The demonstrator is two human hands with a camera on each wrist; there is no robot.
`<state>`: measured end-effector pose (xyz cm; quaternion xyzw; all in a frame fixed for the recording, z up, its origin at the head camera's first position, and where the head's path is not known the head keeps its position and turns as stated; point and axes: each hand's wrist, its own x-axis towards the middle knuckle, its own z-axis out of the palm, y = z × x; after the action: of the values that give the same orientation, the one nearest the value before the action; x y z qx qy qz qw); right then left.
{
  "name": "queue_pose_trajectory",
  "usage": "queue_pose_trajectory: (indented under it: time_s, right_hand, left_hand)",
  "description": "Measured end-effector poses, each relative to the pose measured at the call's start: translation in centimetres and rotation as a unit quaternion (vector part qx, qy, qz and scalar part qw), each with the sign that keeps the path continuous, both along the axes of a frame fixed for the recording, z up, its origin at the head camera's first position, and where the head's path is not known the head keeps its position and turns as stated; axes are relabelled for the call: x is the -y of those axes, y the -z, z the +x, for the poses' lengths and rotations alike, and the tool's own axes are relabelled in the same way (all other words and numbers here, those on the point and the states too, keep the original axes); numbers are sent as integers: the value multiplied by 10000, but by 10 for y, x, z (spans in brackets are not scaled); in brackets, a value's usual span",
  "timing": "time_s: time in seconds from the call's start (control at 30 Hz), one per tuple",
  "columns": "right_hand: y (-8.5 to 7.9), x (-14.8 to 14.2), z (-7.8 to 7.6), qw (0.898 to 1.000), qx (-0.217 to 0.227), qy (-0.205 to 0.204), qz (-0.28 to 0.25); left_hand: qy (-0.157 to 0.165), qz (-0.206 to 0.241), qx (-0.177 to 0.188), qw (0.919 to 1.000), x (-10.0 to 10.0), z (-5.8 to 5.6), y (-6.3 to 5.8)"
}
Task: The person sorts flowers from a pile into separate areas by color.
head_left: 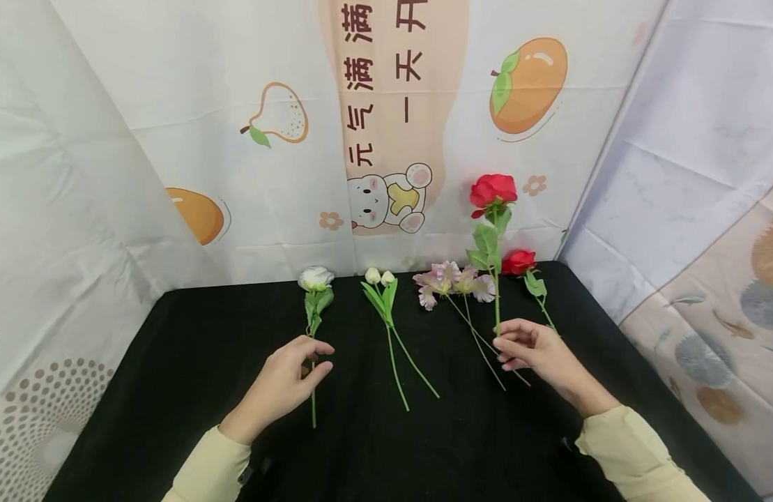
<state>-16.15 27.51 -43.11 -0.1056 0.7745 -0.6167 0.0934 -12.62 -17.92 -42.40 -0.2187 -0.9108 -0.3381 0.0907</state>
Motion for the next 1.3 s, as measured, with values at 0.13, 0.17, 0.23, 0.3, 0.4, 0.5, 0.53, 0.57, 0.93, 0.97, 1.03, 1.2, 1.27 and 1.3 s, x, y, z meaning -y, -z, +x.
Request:
queue_pose_trajectory:
  time_s: [0.13, 0.17, 0.23, 0.3, 0.4, 0.5, 0.53, 0.57, 0.93, 0.97, 1.03, 1.2, 1.27, 1.3]
  right_hand:
    - [11, -25, -1, 9996, -20, 266, 33]
    - [13, -30, 0, 9995, -20, 322, 39]
    - [19, -41, 1, 9991, -9, 429, 55]
    - [23, -50, 2, 9986, 3, 531, 49]
    - [28, -61, 4, 9976, -3, 685, 56]
    - [31, -70, 7, 9962, 31, 864, 113]
    - [32, -72, 8, 9955, 70, 932, 135]
    - [32, -75, 9, 9949, 122, 985, 164]
    - [44, -90, 11, 9920, 383, 1112, 458]
    - [45, -91, 11, 9915, 405, 1146, 472]
    - [46, -92, 12, 9905, 451, 1199, 494]
    - [47, -94, 15, 9876, 772, 1183, 691]
    - [48, -94, 15, 9860, 898, 1066, 913]
    - [48, -94, 15, 9848, 955, 1031, 1017]
  left_hand:
    - [-101, -246, 1, 9996, 6, 6, 10]
    - [-105, -300, -2, 9995, 8, 7, 12]
    - [-87, -382, -7, 9992, 11, 9, 16]
    - [-50, -472, -27, 9989, 14, 11, 21]
    - [17, -684, -6, 9977, 19, 14, 27]
    - [162, -1000, 96, 9948, 22, 18, 33]
    - [230, -1083, 141, 9938, 22, 19, 35]
    - [300, -1150, 188, 9927, 23, 21, 37]
    - [297, -1495, 600, 9865, 22, 33, 47]
    - [303, -1507, 628, 9861, 21, 34, 47]
    - [292, -1525, 639, 9858, 21, 34, 47]
    - [338, -1580, 650, 9847, 20, 33, 45]
    - [361, -1604, 697, 9839, 20, 33, 44]
    - [365, -1614, 733, 9835, 20, 33, 43]
